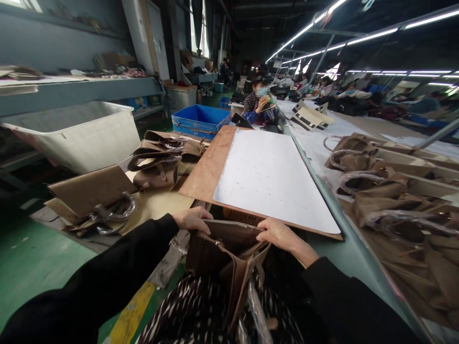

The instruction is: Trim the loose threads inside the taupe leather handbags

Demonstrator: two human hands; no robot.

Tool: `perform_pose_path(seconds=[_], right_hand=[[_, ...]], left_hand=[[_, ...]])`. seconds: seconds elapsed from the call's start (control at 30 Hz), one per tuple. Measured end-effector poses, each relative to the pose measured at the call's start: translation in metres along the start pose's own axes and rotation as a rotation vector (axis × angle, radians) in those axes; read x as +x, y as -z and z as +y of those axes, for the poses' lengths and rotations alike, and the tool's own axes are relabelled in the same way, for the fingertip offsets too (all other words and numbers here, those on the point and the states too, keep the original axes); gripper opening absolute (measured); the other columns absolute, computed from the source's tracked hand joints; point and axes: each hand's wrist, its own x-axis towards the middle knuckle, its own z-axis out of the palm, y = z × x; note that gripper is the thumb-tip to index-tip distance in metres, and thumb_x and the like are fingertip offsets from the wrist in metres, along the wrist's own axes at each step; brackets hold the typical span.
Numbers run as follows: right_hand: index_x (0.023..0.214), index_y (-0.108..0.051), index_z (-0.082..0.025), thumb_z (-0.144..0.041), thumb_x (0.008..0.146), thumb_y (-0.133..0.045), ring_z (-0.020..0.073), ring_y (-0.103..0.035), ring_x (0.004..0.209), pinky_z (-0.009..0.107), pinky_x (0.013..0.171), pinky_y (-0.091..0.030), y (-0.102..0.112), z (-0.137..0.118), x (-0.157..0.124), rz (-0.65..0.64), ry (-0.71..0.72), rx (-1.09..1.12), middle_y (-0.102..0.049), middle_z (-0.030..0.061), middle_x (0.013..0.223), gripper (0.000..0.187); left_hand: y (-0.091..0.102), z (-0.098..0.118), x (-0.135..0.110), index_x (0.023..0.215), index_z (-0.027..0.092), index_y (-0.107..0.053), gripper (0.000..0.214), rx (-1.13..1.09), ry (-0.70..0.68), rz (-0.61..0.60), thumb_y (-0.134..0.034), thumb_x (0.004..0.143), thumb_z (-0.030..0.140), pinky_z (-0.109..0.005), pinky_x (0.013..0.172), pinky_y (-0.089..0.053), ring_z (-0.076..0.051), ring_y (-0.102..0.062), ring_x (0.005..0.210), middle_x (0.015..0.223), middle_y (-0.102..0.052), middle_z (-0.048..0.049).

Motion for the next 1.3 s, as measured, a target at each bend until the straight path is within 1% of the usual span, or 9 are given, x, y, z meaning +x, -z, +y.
perform_pose_path(seconds=[0.13,0.3,0.57,0.67,0.73,0.9,1.1,1.2,1.3], right_hand=[[0.056,-0.048,-0.016,-0.024,0.059,-0.051,0.0087,-0.034,0.051,0.022,0.048,-0.021,-0.017,0.013,0.008,-0.104,0.094,0.138,-0.036,-0.0052,0.05,0.009],[0.064,-0.053,-0.016,-0.024,0.064,-0.048,0.0093,-0.035,0.053,0.021,0.051,-0.025,-0.022,0.027,0.019,-0.192,0.127,0.253,-0.041,-0.0043,0.054,0.01],[0.062,-0.055,-0.015,-0.027,0.066,-0.048,0.0089,-0.033,0.05,0.022,0.051,-0.026,-0.02,0.025,0.021,-0.192,0.065,0.274,-0.041,-0.0042,0.051,0.014],[0.062,-0.058,-0.015,-0.028,0.064,-0.049,0.0099,-0.036,0.051,0.022,0.052,-0.026,-0.019,0.021,0.02,-0.161,0.041,0.243,-0.045,-0.0034,0.051,0.016],[0.062,-0.059,-0.015,-0.029,0.063,-0.05,0.0105,-0.038,0.051,0.022,0.052,-0.027,-0.019,0.018,0.019,-0.137,0.029,0.214,-0.047,-0.0029,0.05,0.016],[0.058,-0.056,-0.016,-0.027,0.064,-0.049,0.01,-0.035,0.05,0.023,0.05,-0.024,-0.01,0.011,0.017,-0.103,0.032,0.157,-0.042,-0.004,0.048,0.014],[0.058,-0.056,-0.017,-0.028,0.065,-0.048,0.0104,-0.036,0.051,0.023,0.051,-0.025,0.012,-0.009,0.027,0.011,0.128,0.075,-0.039,-0.0041,0.048,0.015],[0.057,-0.055,-0.017,-0.026,0.063,-0.049,0.0105,-0.038,0.052,0.022,0.051,-0.025,0.0,-0.017,0.033,0.01,0.133,0.066,-0.04,-0.0038,0.048,0.013],[0.056,-0.053,-0.017,-0.025,0.062,-0.049,0.01,-0.037,0.051,0.022,0.05,-0.023,-0.019,-0.018,0.036,-0.016,0.074,0.093,-0.038,-0.0044,0.047,0.011]], left_hand=[[-0.014,-0.013,0.001,0.074,0.013,-0.065,0.028,-0.081,0.006,0.021,-0.068,0.053,0.032,-0.018,0.048,-0.034,-0.01,-0.048,0.055,0.059,-0.057,0.0037],[-0.015,-0.017,0.002,0.079,0.013,-0.066,0.034,-0.164,-0.038,0.046,-0.073,0.05,0.031,-0.018,0.052,-0.035,-0.01,-0.049,0.06,0.063,-0.058,0.0037],[-0.014,-0.027,-0.001,0.083,0.009,-0.069,0.031,-0.476,-0.11,0.128,-0.068,0.061,0.032,-0.021,0.061,-0.039,-0.012,-0.052,0.064,0.068,-0.063,-0.0015],[-0.014,-0.032,0.0,0.081,0.008,-0.069,0.034,-0.583,-0.046,0.105,-0.07,0.057,0.032,-0.023,0.06,-0.04,-0.012,-0.053,0.061,0.067,-0.064,-0.0033],[-0.015,-0.035,0.001,0.08,0.008,-0.069,0.035,-0.611,0.022,0.118,-0.071,0.055,0.032,-0.022,0.053,-0.036,-0.01,-0.049,0.053,0.059,-0.061,-0.0021],[-0.014,-0.029,0.002,0.073,0.008,-0.067,0.029,-0.475,0.056,0.211,-0.068,0.057,0.032,-0.02,0.042,-0.02,-0.005,-0.032,0.041,0.044,-0.045,0.0039],[0.009,-0.012,-0.005,0.073,0.009,-0.064,0.026,-0.301,-0.052,0.271,-0.062,0.061,0.032,-0.02,0.044,-0.025,-0.007,-0.037,0.047,0.053,-0.05,0.0022],[0.015,-0.016,-0.01,0.074,0.01,-0.064,0.023,-0.125,-0.042,0.291,-0.058,0.063,0.029,-0.02,0.048,-0.03,-0.009,-0.042,0.051,0.055,-0.052,0.0014],[0.011,-0.021,-0.014,0.075,0.012,-0.065,0.02,0.093,0.004,0.32,-0.052,0.067,0.025,-0.021,0.051,-0.033,-0.01,-0.044,0.054,0.054,-0.051,0.0018]])
